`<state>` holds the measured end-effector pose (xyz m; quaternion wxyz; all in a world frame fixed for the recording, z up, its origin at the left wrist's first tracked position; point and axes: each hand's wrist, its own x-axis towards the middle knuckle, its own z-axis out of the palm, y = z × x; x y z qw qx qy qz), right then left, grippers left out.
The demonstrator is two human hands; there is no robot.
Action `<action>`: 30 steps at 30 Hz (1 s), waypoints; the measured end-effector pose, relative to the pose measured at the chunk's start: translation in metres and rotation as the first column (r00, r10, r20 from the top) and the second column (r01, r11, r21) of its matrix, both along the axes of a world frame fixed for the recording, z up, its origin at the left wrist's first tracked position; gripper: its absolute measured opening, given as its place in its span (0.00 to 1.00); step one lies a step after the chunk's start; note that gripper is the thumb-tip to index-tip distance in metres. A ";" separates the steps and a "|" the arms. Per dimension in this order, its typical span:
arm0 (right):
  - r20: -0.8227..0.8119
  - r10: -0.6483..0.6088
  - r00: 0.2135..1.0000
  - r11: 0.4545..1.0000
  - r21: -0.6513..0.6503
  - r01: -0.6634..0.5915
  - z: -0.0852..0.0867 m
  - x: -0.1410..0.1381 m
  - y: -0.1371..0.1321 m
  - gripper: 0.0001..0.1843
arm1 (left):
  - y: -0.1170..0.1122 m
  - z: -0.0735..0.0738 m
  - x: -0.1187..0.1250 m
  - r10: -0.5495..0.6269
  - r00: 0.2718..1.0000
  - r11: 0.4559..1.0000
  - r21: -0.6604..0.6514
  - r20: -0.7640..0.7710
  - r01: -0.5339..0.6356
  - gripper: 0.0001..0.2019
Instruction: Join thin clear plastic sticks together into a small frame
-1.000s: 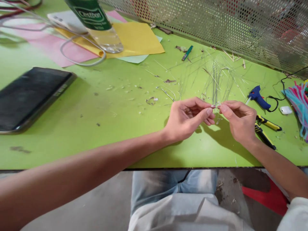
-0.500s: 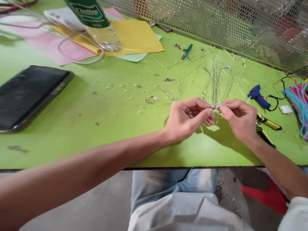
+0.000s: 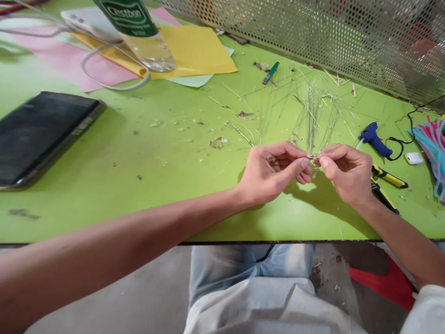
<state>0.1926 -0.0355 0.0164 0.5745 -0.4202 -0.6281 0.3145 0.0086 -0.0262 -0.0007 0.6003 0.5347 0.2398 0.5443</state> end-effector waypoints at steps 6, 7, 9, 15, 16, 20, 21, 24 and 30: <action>0.004 -0.010 1.000 0.997 -0.079 0.010 0.001 0.001 -0.001 0.11 | 0.000 0.001 0.001 -0.019 1.000 1.000 -0.023 0.012 0.020 0.21; -0.003 -0.008 1.000 0.995 -0.103 0.007 0.000 0.002 -0.001 0.11 | 0.000 0.001 0.001 -0.022 1.000 0.999 -0.027 0.017 0.022 0.21; -0.024 0.000 1.000 0.991 -0.137 -0.003 -0.002 0.003 -0.001 0.12 | 0.000 0.001 0.001 -0.028 0.999 0.999 -0.040 0.029 0.029 0.21; -0.094 0.070 0.993 0.982 -0.169 -0.085 -0.011 0.008 0.003 0.12 | 0.001 0.003 0.003 -0.039 0.999 0.995 -0.095 0.038 0.043 0.23; -0.096 0.093 0.991 0.978 -0.176 -0.108 -0.011 0.010 0.003 0.12 | 0.002 0.004 0.003 -0.038 0.999 0.993 -0.107 0.035 0.041 0.24; -0.091 0.145 0.985 0.968 -0.194 -0.160 -0.013 0.014 0.004 0.12 | 0.006 0.004 0.002 -0.033 0.999 0.987 -0.158 0.040 0.039 0.25; -0.086 0.143 0.986 0.967 -0.199 -0.157 -0.013 0.014 0.005 0.12 | 0.007 0.003 0.002 -0.033 0.999 0.985 -0.170 0.043 0.040 0.24; -0.043 0.114 0.993 0.971 -0.208 -0.121 -0.012 0.012 0.005 0.11 | 0.009 0.000 0.002 -0.027 0.997 0.978 -0.206 0.079 0.043 0.24; 0.025 0.032 0.999 0.991 -0.130 -0.028 -0.006 0.008 0.005 0.15 | 0.010 -0.002 0.004 -0.038 0.999 0.972 -0.231 0.015 0.041 0.20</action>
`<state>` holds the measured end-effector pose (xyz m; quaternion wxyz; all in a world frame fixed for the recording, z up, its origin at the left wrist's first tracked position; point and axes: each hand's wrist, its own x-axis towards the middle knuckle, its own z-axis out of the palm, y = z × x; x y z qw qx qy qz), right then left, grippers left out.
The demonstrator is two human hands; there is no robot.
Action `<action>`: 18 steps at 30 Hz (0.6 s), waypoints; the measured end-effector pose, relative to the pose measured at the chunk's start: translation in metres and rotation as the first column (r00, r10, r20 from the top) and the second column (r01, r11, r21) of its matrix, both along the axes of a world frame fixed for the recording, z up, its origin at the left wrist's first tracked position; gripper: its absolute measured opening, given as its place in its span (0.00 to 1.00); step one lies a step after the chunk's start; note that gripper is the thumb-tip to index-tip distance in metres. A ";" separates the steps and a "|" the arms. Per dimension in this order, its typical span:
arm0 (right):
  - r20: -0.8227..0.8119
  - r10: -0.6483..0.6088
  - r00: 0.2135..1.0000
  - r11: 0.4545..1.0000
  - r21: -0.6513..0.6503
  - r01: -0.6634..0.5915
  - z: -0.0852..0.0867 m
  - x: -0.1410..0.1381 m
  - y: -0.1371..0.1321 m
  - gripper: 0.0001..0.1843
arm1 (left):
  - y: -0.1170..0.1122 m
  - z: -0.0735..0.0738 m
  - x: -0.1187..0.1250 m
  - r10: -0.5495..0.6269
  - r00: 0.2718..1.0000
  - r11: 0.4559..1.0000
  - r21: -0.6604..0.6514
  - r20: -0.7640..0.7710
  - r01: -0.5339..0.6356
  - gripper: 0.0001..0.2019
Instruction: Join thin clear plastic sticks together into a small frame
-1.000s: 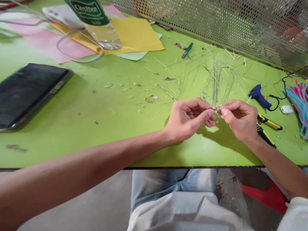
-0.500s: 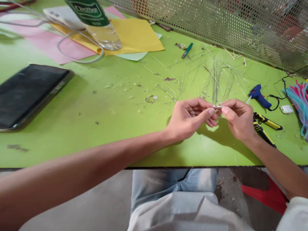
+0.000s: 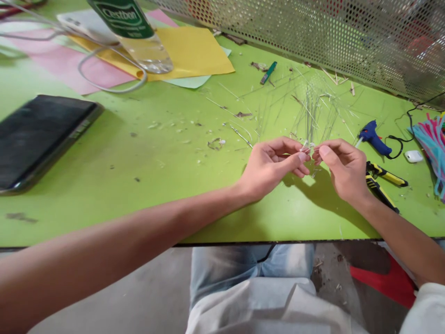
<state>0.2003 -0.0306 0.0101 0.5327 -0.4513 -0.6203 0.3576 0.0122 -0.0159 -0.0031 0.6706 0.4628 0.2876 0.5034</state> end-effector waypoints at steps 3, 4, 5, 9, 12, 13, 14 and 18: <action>0.074 -0.034 0.997 0.999 0.038 0.031 0.006 0.002 0.001 0.16 | -0.001 0.001 -0.001 -0.013 0.994 1.000 0.001 -0.111 0.014 0.16; 0.107 -0.034 0.994 0.999 0.040 0.030 0.008 0.003 0.002 0.16 | 0.000 0.002 -0.001 -0.022 0.991 1.000 0.000 -0.134 0.022 0.15; 0.135 -0.027 0.991 0.999 0.039 0.022 0.010 0.004 0.002 0.16 | 0.000 0.003 -0.002 -0.030 0.988 1.000 0.000 -0.149 0.030 0.14; 0.189 0.040 0.981 0.999 0.023 -0.045 0.013 0.007 0.004 0.13 | 0.002 0.007 -0.006 -0.035 0.988 0.999 0.011 -0.149 0.037 0.16; 0.205 0.071 0.976 0.997 0.022 -0.077 0.014 0.007 0.004 0.11 | 0.002 0.010 -0.006 -0.036 0.987 0.999 -0.014 -0.157 0.034 0.18; 0.209 0.075 0.975 0.996 0.025 -0.082 0.014 0.007 0.003 0.10 | 0.002 0.011 -0.006 -0.035 0.987 0.999 -0.026 -0.158 0.032 0.18; 0.213 0.074 0.974 0.996 0.031 -0.083 0.014 0.007 0.003 0.10 | 0.002 0.010 -0.006 -0.035 0.988 0.999 -0.036 -0.153 0.029 0.19; 0.233 0.061 0.971 0.997 0.034 -0.071 0.014 0.007 0.002 0.11 | 0.001 0.009 -0.004 -0.043 0.990 0.997 -0.061 -0.131 0.036 0.20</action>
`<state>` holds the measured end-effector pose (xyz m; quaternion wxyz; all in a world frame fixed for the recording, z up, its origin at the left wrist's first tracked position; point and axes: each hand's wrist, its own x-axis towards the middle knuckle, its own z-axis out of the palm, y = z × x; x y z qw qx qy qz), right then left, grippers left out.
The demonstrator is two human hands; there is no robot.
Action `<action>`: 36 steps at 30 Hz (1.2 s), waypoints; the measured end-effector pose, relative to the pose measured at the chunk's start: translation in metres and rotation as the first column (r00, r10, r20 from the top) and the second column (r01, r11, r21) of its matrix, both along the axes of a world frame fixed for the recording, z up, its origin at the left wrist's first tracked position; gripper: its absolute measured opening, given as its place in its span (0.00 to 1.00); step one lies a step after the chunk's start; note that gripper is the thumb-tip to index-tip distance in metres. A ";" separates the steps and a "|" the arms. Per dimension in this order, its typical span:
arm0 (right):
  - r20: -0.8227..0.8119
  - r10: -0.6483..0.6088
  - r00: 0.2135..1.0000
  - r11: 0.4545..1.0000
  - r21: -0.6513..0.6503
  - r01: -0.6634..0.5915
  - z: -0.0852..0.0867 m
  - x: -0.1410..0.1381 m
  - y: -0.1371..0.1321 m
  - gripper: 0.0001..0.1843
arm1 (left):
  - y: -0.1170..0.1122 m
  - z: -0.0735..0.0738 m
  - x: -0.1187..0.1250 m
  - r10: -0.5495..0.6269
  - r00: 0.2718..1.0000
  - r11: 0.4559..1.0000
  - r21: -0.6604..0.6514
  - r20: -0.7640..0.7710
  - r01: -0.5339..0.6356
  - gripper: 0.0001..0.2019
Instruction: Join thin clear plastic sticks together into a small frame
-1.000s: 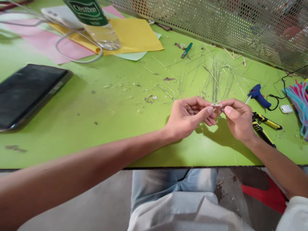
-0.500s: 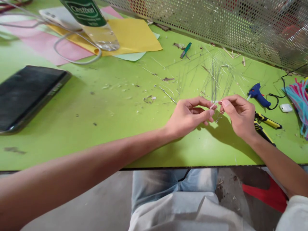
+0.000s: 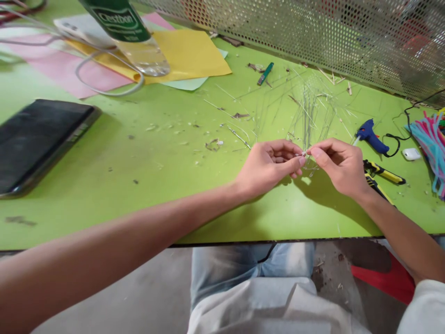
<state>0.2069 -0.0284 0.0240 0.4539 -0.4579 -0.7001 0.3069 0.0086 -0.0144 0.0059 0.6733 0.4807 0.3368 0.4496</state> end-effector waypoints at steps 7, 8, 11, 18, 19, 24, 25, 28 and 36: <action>-0.006 -0.005 1.000 1.000 -0.008 0.005 0.000 0.000 0.001 0.11 | 0.001 -0.001 -0.001 -0.016 1.000 1.000 -0.017 -0.006 0.016 0.23; -0.006 -0.006 1.000 1.000 -0.010 0.006 0.000 0.000 0.001 0.11 | 0.001 -0.001 -0.002 -0.020 1.000 1.000 -0.003 -0.010 0.020 0.22; -0.001 -0.008 1.000 1.000 -0.022 0.008 0.001 0.000 0.001 0.12 | 0.001 -0.003 -0.001 -0.022 0.999 0.997 0.071 -0.037 0.025 0.19; -0.016 -0.026 1.000 1.000 -0.004 0.025 -0.001 -0.002 -0.001 0.11 | -0.001 -0.006 0.000 0.102 0.984 0.966 0.250 -0.148 -0.063 0.14; -0.025 -0.037 0.999 0.999 -0.005 0.037 -0.001 -0.003 -0.002 0.11 | -0.001 -0.006 0.001 0.104 0.983 0.967 0.248 -0.152 -0.064 0.15; -0.139 -0.079 0.987 0.992 -0.106 0.064 0.000 -0.006 -0.002 0.15 | -0.001 -0.005 0.001 0.068 0.992 0.985 0.164 -0.110 -0.050 0.17; -0.165 -0.083 0.983 0.990 -0.129 0.062 0.000 -0.006 -0.001 0.17 | 0.000 -0.005 0.000 0.065 0.994 0.988 0.148 -0.092 -0.051 0.18; -0.208 -0.079 0.975 0.987 -0.153 0.048 0.000 -0.004 0.001 0.21 | 0.003 -0.006 0.000 0.088 0.996 0.990 0.115 -0.018 -0.085 0.20; -0.132 -0.075 0.988 0.997 -0.005 0.075 -0.002 -0.004 -0.003 0.14 | 0.003 -0.007 -0.001 0.070 0.998 0.993 0.094 -0.007 -0.069 0.22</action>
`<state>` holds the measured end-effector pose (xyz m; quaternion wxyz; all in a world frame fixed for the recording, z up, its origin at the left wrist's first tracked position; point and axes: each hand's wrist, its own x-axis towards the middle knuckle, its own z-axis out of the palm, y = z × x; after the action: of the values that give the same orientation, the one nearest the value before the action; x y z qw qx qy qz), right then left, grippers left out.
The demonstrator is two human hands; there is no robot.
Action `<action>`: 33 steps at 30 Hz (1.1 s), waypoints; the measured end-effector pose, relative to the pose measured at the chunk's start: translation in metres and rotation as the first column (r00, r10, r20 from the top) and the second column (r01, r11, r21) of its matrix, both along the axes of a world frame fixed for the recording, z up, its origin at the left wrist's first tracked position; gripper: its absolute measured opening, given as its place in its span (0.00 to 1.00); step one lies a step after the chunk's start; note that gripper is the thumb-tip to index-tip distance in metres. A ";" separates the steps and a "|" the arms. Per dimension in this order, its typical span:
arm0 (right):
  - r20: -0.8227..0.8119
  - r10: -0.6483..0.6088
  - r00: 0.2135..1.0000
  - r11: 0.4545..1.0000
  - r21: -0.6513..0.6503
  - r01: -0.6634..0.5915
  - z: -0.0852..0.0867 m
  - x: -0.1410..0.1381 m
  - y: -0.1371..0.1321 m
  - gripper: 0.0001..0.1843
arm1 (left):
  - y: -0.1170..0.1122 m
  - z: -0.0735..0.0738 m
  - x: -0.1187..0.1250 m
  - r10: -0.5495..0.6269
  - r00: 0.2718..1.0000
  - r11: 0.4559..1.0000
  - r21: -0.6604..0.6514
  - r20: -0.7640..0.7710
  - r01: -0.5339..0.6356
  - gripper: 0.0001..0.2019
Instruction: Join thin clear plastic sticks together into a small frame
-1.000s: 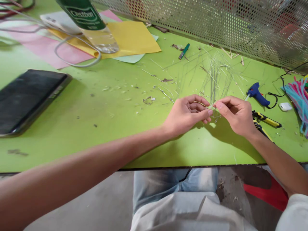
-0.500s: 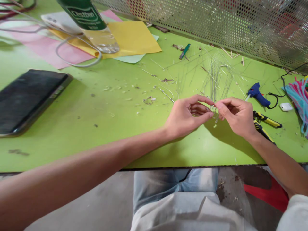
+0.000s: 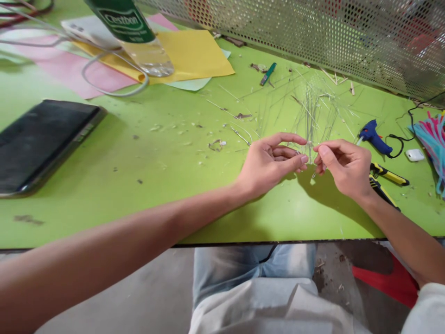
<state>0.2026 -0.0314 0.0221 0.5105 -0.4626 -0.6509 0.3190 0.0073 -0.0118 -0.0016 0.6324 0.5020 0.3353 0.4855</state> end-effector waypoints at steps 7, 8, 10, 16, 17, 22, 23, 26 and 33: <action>-0.011 -0.030 0.999 0.999 0.020 0.030 0.001 -0.005 -0.002 0.15 | 0.001 0.000 0.000 0.031 0.999 0.999 0.023 -0.026 -0.031 0.24; -0.011 -0.031 0.999 0.999 0.018 0.031 0.001 -0.005 -0.002 0.15 | 0.001 0.000 0.001 0.033 0.999 0.999 0.023 -0.028 -0.033 0.24; -0.007 -0.038 0.999 0.999 0.021 0.038 0.000 -0.005 -0.002 0.14 | 0.001 0.001 0.001 0.034 0.999 0.999 0.020 -0.028 -0.034 0.23; 0.034 0.004 0.999 0.999 0.034 -0.005 -0.001 -0.004 -0.005 0.09 | 0.001 0.001 0.003 0.019 1.000 1.000 -0.013 0.018 -0.019 0.22; 0.031 0.020 0.999 0.999 0.025 -0.020 -0.001 -0.004 -0.005 0.09 | 0.001 0.001 0.003 0.014 1.000 1.000 -0.019 0.022 -0.013 0.22; -0.028 0.040 0.999 0.998 -0.047 -0.042 -0.002 -0.003 -0.001 0.12 | 0.005 -0.001 0.001 0.002 0.994 0.997 -0.071 0.107 0.005 0.26; -0.033 0.035 0.999 0.998 -0.056 -0.037 -0.003 -0.002 0.000 0.11 | 0.005 -0.001 0.001 -0.004 0.993 0.996 -0.083 0.115 0.014 0.27; -0.014 -0.005 1.000 0.999 -0.048 0.005 -0.004 -0.001 0.002 0.11 | 0.005 0.000 0.001 -0.046 0.995 0.994 -0.091 0.092 0.054 0.27; 0.087 -0.117 0.989 0.989 0.096 0.109 -0.001 0.000 0.001 0.07 | 0.001 0.001 -0.001 -0.104 0.994 0.995 -0.007 0.021 0.104 0.22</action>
<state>0.2028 -0.0304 0.0212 0.5175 -0.4893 -0.6604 0.2378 0.0066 -0.0109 -0.0006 0.6623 0.5112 0.3042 0.4556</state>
